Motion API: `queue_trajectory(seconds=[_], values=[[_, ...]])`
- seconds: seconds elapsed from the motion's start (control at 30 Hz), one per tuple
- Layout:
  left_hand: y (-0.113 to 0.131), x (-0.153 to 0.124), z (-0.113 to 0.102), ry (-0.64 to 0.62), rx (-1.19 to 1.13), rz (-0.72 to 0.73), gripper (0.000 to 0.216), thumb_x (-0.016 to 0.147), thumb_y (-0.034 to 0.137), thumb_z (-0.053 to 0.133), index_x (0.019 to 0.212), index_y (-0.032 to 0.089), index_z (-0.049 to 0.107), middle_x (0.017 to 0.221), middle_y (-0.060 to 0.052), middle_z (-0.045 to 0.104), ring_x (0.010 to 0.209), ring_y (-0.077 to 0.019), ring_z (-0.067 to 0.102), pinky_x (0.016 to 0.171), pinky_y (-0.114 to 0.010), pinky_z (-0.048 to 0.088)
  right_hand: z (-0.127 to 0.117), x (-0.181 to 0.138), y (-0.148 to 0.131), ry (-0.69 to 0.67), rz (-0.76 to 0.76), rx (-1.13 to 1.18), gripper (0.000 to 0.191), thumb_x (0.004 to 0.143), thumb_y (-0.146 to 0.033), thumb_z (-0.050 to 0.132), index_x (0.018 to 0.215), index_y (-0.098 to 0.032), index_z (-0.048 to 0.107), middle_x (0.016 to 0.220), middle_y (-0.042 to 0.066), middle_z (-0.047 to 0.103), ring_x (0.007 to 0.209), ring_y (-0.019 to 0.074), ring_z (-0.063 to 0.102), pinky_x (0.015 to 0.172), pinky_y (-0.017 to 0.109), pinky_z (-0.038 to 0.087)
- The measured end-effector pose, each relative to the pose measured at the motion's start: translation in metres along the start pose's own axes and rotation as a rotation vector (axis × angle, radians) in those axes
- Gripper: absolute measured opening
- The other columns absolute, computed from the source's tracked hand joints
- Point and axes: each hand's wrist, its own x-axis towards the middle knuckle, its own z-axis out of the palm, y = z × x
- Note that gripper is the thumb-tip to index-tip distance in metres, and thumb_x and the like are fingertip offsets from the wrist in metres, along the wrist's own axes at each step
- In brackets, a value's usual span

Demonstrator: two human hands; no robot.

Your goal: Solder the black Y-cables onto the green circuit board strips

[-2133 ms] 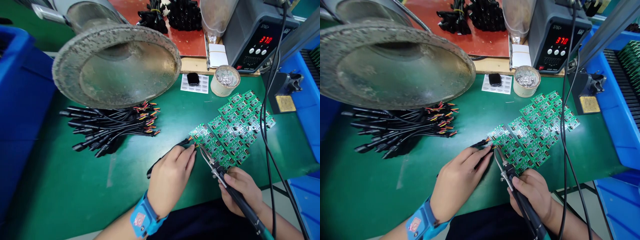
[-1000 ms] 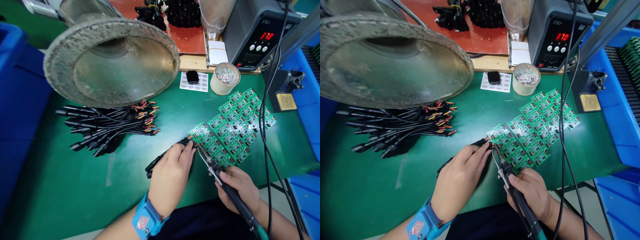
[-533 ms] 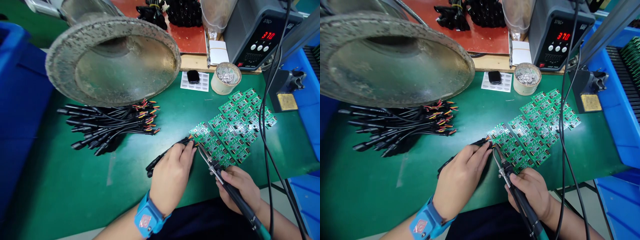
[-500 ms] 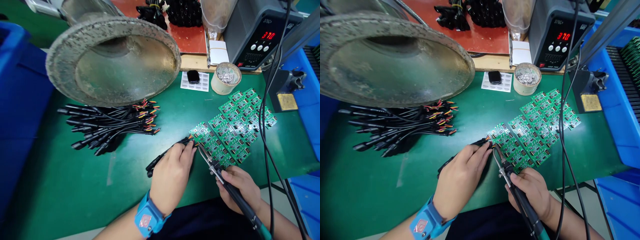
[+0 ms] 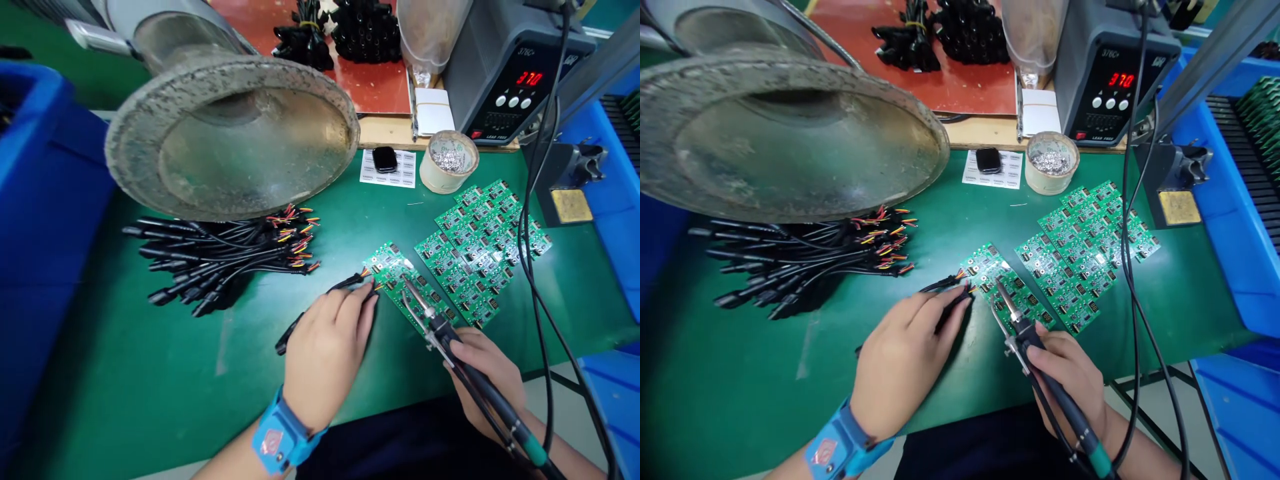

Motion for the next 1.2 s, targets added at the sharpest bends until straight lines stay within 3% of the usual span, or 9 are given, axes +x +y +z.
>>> queue_trajectory(seconds=[0.2,0.43,0.7,0.83,0.97,1.2], values=[[-0.011,0.003,-0.004,0.004,-0.131,-0.047,0.014,0.085,0.022,0.057,0.093,0.013,0.063,0.084,-0.007,0.065,0.076,-0.0199,0.058,0.071,-0.034,0.047,0.009,0.001,0.007,-0.011,0.029,0.041,0.053,0.074,0.005,0.058,0.119,-0.025,0.056,0.091,0.004,0.061,0.090,0.0195,0.061,0.093,0.046,0.052],[-0.012,0.003,-0.004,-0.053,-0.197,-0.136,0.020,0.086,0.025,0.056,0.102,0.017,0.063,0.084,-0.004,0.065,0.076,-0.0171,0.061,0.069,-0.029,0.050,0.015,-0.014,0.015,0.068,0.042,0.115,0.040,0.079,-0.006,0.060,0.113,-0.027,0.058,0.087,0.001,0.064,0.083,0.0174,0.064,0.098,0.051,0.050],[-0.007,0.005,-0.012,-0.147,-0.131,-0.179,0.019,0.088,0.030,0.052,0.097,0.019,0.064,0.084,-0.004,0.067,0.073,-0.0183,0.063,0.064,-0.029,0.049,0.016,-0.015,0.017,0.060,0.047,0.055,0.035,0.077,-0.009,0.063,0.107,-0.027,0.058,0.081,-0.001,0.065,0.075,0.0164,0.065,0.097,0.052,0.051],[0.000,0.011,-0.017,-0.191,-0.043,-0.231,0.023,0.089,0.033,0.048,0.094,0.018,0.064,0.089,-0.004,0.067,0.063,-0.0171,0.063,0.056,-0.029,0.046,0.017,-0.016,0.017,0.081,0.067,0.043,0.034,0.077,-0.011,0.064,0.107,-0.027,0.058,0.081,0.000,0.066,0.080,0.0184,0.066,0.093,0.049,0.054],[0.004,0.020,-0.018,-0.234,0.033,-0.282,0.023,0.089,0.033,0.048,0.087,0.019,0.066,0.081,-0.003,0.068,0.058,-0.0170,0.062,0.050,-0.027,0.040,0.018,-0.017,0.018,0.102,0.097,0.076,0.032,0.079,-0.011,0.062,0.107,-0.026,0.058,0.082,0.002,0.066,0.085,0.0203,0.066,0.091,0.049,0.055],[0.007,0.024,-0.010,-0.146,0.068,-0.357,0.019,0.084,0.034,0.054,0.076,0.020,0.064,0.070,-0.001,0.066,0.055,-0.0172,0.060,0.045,-0.026,0.034,0.018,-0.017,0.018,0.102,0.090,0.127,0.030,0.081,-0.012,0.060,0.107,-0.026,0.057,0.085,0.003,0.066,0.084,0.0197,0.065,0.093,0.051,0.053]])
